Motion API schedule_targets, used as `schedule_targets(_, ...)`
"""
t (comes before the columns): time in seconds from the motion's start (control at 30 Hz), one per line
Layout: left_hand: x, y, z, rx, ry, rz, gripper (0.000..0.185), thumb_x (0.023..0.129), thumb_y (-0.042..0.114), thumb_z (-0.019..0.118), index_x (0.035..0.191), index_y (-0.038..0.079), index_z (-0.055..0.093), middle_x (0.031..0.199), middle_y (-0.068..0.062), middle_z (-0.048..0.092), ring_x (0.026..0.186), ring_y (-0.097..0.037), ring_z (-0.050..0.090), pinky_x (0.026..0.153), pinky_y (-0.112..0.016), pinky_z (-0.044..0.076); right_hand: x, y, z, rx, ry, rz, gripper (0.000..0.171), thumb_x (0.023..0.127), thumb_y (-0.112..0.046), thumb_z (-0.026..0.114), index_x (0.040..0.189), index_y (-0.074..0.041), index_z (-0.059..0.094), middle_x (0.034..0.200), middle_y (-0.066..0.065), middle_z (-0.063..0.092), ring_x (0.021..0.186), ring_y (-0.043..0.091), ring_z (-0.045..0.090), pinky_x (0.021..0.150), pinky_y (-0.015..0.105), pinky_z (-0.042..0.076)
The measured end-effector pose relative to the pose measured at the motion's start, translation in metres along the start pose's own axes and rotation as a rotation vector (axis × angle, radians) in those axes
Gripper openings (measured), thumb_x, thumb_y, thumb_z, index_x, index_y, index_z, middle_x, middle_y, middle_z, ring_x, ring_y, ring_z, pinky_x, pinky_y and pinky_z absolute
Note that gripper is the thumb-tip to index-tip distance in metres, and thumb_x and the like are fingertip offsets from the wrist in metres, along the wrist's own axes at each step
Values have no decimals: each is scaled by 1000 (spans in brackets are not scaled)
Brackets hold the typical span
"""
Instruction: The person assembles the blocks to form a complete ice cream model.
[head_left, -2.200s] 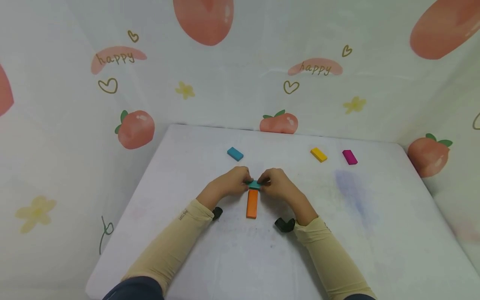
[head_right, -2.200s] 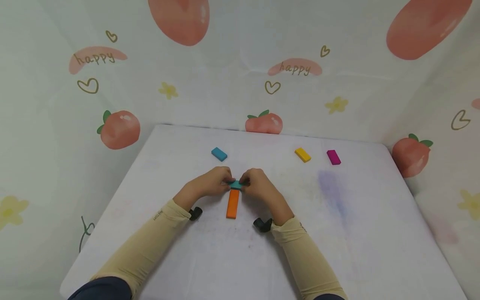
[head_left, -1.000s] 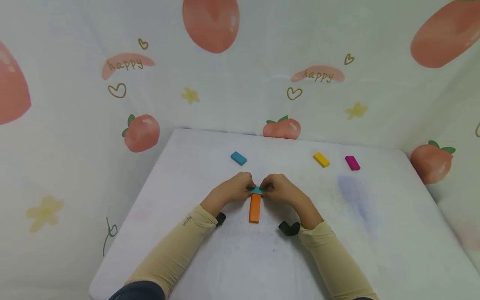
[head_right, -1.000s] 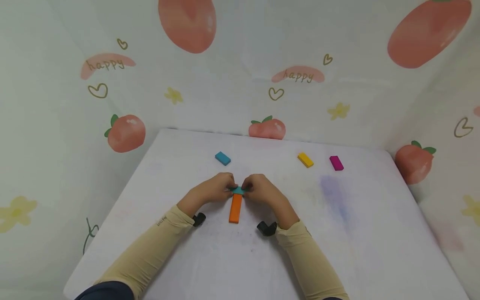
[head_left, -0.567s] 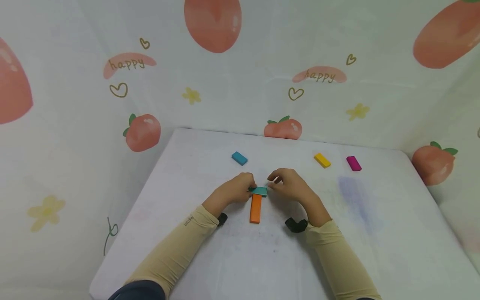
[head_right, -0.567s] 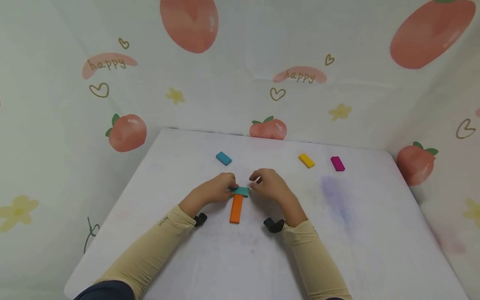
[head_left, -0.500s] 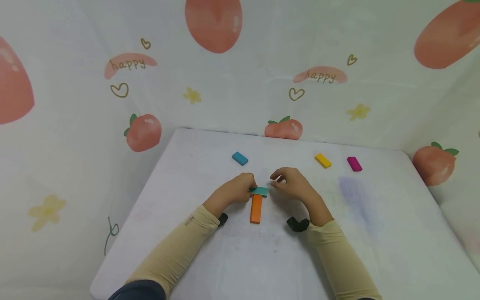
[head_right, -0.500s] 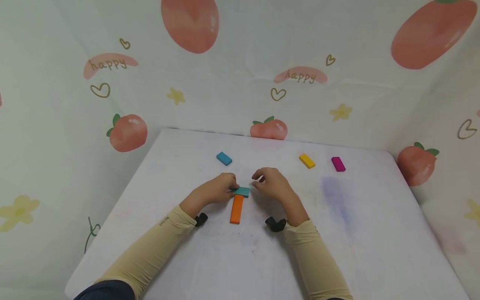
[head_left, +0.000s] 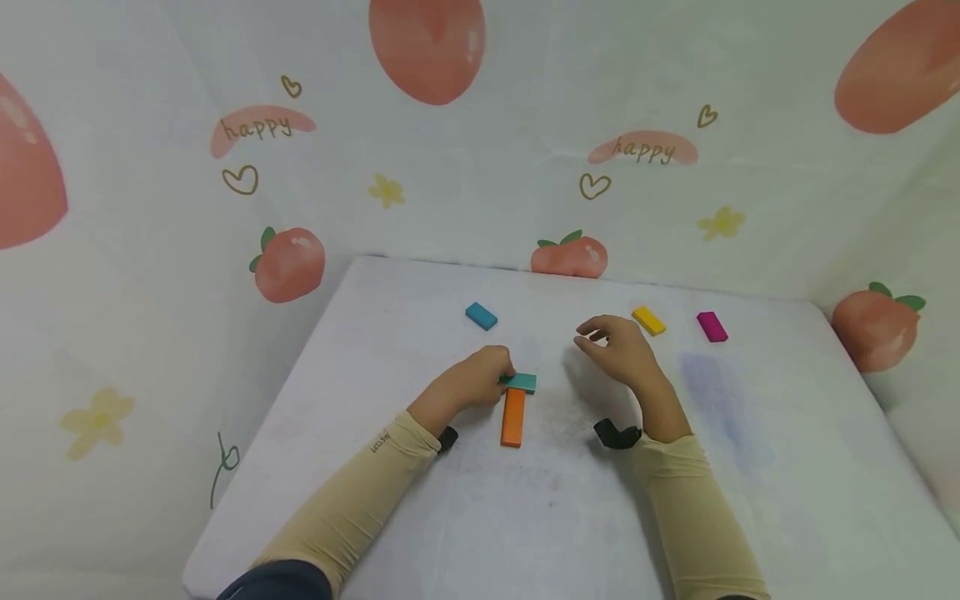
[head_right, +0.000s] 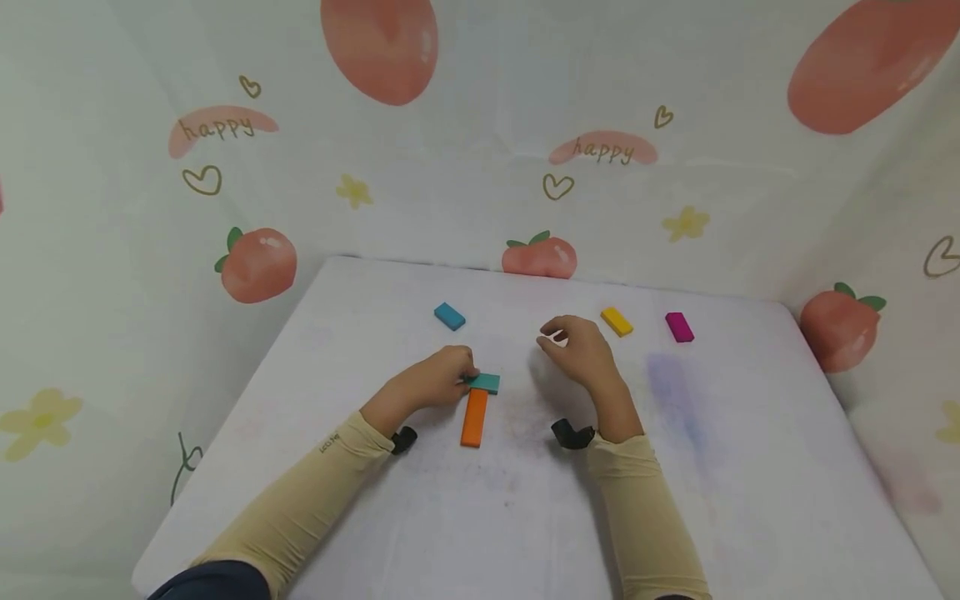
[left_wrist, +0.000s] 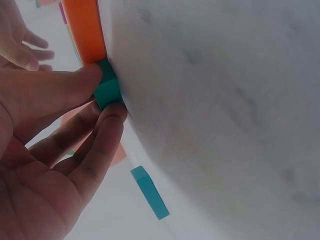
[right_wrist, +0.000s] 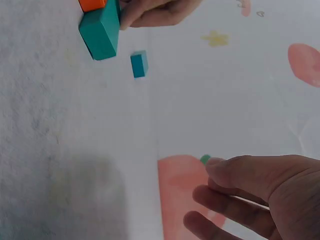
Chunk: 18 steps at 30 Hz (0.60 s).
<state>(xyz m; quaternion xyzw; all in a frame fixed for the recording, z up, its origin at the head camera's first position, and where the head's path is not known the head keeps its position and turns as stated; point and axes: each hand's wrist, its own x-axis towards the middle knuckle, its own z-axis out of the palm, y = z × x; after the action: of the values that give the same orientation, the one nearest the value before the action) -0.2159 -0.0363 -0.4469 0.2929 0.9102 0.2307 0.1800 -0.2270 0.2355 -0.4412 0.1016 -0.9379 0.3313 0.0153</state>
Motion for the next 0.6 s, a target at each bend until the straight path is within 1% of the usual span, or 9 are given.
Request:
schedule_targets(0.2,0,-1,-1,8,5,20,32,97,-8,66,128,-10,72,126,-19,71,110,-21,66,104,-37,58,2,11,-9,14,47,14,32,103,-23,69,125,-1,74,125,19,73,119,41,68,103,59,54)
schedule_targets(0.27,0,0,-2,9,3,23,31,97,-8,65,128,-10,72,126,-19,71,107,-21,65,103,-37,58,3,15,-11,18,68,13,31,103,-22,69,125,-1,73,126,21,73,119,42,68,104,60,53)
schedule_targets(0.5,0,2,-3,11,1,26,32,97,-9,65,128,-10,71,129,-21,71,116,-23,68,105,-38,58,5,27,-19,31,183,1,29,100,-16,72,123,3,74,125,25,71,115,45,69,100,61,54)
schedule_targets(0.6,1,1,-2,7,5,27,31,96,-10,65,127,-11,72,128,-21,71,117,-24,68,104,-38,59,5,30,-20,31,214,8,28,100,-14,72,122,3,74,125,26,71,113,45,69,99,61,54)
